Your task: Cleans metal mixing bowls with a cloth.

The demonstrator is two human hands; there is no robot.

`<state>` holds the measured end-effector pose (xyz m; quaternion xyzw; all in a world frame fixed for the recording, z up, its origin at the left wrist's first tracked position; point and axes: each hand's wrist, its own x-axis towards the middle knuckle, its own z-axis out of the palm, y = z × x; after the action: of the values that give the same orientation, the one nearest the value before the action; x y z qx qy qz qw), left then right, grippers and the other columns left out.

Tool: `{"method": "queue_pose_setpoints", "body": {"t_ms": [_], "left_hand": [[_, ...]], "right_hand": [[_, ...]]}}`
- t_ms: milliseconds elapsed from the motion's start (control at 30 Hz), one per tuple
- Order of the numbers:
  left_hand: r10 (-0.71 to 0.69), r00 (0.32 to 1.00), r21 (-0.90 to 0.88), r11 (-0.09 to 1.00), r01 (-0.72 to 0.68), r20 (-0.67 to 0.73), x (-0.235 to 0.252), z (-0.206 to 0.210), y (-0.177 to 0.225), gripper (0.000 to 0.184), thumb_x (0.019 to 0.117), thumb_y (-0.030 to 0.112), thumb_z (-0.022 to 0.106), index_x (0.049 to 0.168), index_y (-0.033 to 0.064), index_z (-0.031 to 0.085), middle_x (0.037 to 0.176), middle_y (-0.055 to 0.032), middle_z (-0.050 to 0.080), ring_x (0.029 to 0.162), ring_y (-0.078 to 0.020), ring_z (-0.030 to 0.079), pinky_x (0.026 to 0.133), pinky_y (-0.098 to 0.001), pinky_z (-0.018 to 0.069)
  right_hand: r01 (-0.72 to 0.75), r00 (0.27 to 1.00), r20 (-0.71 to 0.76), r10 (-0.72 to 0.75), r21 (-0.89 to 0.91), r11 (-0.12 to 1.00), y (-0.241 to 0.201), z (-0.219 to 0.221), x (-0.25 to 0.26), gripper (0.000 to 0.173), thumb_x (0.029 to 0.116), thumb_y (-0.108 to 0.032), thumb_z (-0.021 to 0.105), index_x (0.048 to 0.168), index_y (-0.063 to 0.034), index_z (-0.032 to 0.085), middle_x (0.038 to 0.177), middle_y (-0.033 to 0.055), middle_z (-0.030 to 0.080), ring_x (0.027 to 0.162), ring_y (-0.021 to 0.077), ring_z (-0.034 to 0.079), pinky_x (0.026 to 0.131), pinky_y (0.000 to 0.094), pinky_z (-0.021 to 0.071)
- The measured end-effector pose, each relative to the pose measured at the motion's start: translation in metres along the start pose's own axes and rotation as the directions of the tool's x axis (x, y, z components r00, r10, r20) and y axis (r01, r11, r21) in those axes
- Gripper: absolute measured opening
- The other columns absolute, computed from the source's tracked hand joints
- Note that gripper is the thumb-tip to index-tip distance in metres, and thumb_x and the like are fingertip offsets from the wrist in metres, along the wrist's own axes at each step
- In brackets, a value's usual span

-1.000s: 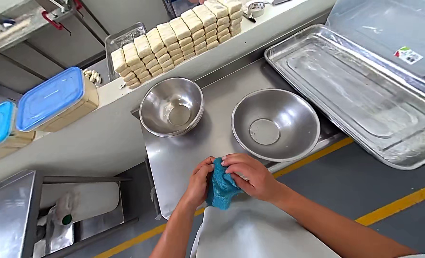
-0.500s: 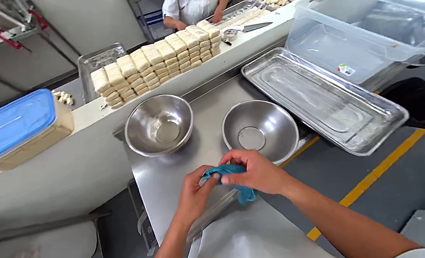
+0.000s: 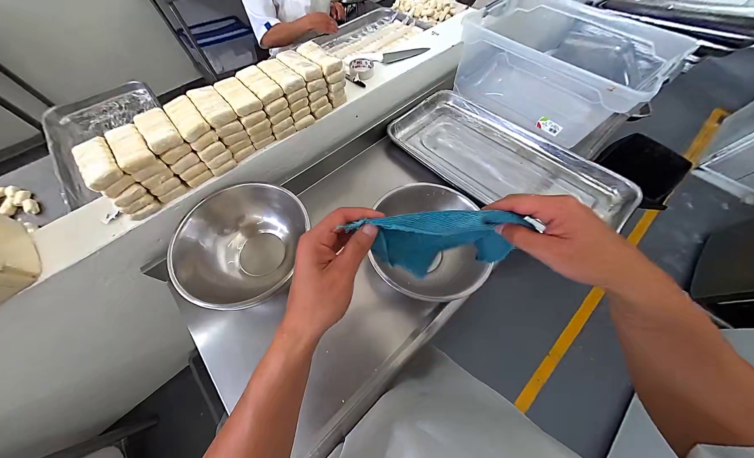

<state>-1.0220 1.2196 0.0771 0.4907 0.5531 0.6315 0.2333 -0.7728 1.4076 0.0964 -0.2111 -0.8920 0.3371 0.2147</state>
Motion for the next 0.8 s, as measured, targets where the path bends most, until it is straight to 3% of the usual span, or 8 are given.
{"method": "queue_pose_setpoints", "body": {"t_ms": [133,233,300,433,533,633,700,800], "left_hand": [[-0.015,0.995,0.117,0.993,0.003,0.098,0.005,0.023,-0.046,0.020,0.1025,0.008,0.056,0.116,0.0043,0.070,0.109,-0.0028,0.072,0.098,-0.0090,0.068,0.089,-0.0298,0.0583],[-0.296,0.939,0.280,0.930,0.240,0.177,-0.011,0.036,-0.116,0.026,0.1000,0.018,0.064,0.124,0.0090,0.071,0.122,-0.0050,0.069,0.116,-0.0151,0.065,0.102,-0.0406,0.0538],[-0.456,0.880,0.415,0.832,0.368,0.135,-0.012,0.036,-0.153,0.046,0.0957,0.029,0.070,0.137,0.0097,0.063,0.143,-0.0091,0.059,0.135,-0.0235,0.053,0.112,-0.0492,0.0454],[-0.559,0.824,0.461,0.711,0.531,-0.087,0.041,0.031,-0.197,0.063,0.1003,0.036,0.065,0.148,-0.0006,0.049,0.152,-0.0255,0.046,0.139,-0.0406,0.047,0.112,-0.0592,0.0420],[-0.608,0.788,0.434,0.687,0.583,-0.096,0.091,0.043,-0.239,0.060,0.1040,0.039,0.059,0.148,-0.0011,0.049,0.141,-0.0275,0.055,0.127,-0.0405,0.058,0.107,-0.0583,0.0471],[-0.621,0.783,0.344,0.726,0.596,-0.047,0.103,0.070,-0.262,0.037,0.1076,0.031,0.053,0.119,-0.0011,0.069,0.101,-0.0207,0.071,0.096,-0.0333,0.069,0.090,-0.0568,0.0533],[-0.635,0.766,0.236,0.732,0.639,-0.103,0.092,0.088,-0.259,0.035,0.1086,0.028,0.052,0.113,-0.0013,0.070,0.093,-0.0177,0.070,0.087,-0.0289,0.068,0.085,-0.0524,0.0542],[-0.618,0.713,0.041,0.745,0.665,-0.331,0.063,0.102,-0.255,0.031,0.1081,0.025,0.053,0.104,0.0001,0.071,0.083,-0.0121,0.069,0.076,-0.0202,0.067,0.076,-0.0425,0.0562]], "right_hand": [[0.046,0.995,0.087,-0.038,-0.086,0.995,0.049,-0.006,0.000,0.027,0.0903,-0.010,0.057,0.110,-0.0122,0.075,0.104,-0.0031,0.072,0.094,0.0033,0.067,0.083,0.0258,0.0581],[-0.020,0.939,0.335,0.079,-0.177,0.984,0.118,0.017,-0.016,0.025,0.0940,-0.010,0.068,0.117,-0.0105,0.075,0.116,0.0060,0.073,0.108,0.0203,0.069,0.095,0.0474,0.0578],[-0.095,0.833,0.508,0.219,-0.258,0.961,0.148,0.032,-0.022,0.033,0.0984,-0.026,0.070,0.127,-0.0103,0.072,0.131,0.0111,0.068,0.125,0.0288,0.063,0.107,0.0547,0.0492],[0.007,0.801,0.577,0.158,-0.273,0.962,0.170,0.058,0.002,0.046,0.1037,-0.043,0.059,0.137,-0.0113,0.066,0.143,0.0129,0.060,0.135,0.0286,0.056,0.112,0.0498,0.0461],[0.281,0.741,0.671,-0.022,-0.280,0.918,0.213,0.098,0.026,0.051,0.1037,-0.041,0.059,0.143,-0.0092,0.059,0.152,0.0195,0.052,0.144,0.0345,0.047,0.119,0.0520,0.0366],[0.386,0.625,0.781,0.012,-0.322,0.864,0.282,0.137,0.035,0.078,0.0988,-0.058,0.057,0.161,-0.0146,0.038,0.169,0.0170,0.027,0.157,0.0367,0.023,0.124,0.0626,0.0192],[0.325,0.725,0.687,0.054,-0.410,0.852,0.312,0.164,0.047,0.089,0.0978,-0.072,0.043,0.165,-0.0161,0.025,0.172,0.0124,0.018,0.159,0.0347,0.017,0.121,0.0632,0.0251],[-0.012,0.980,0.168,0.105,-0.478,0.878,0.297,0.240,0.073,0.085,0.1033,-0.064,0.032,0.160,-0.0012,0.033,0.167,0.0221,0.028,0.157,0.0398,0.022,0.122,0.0658,0.0197]]}}
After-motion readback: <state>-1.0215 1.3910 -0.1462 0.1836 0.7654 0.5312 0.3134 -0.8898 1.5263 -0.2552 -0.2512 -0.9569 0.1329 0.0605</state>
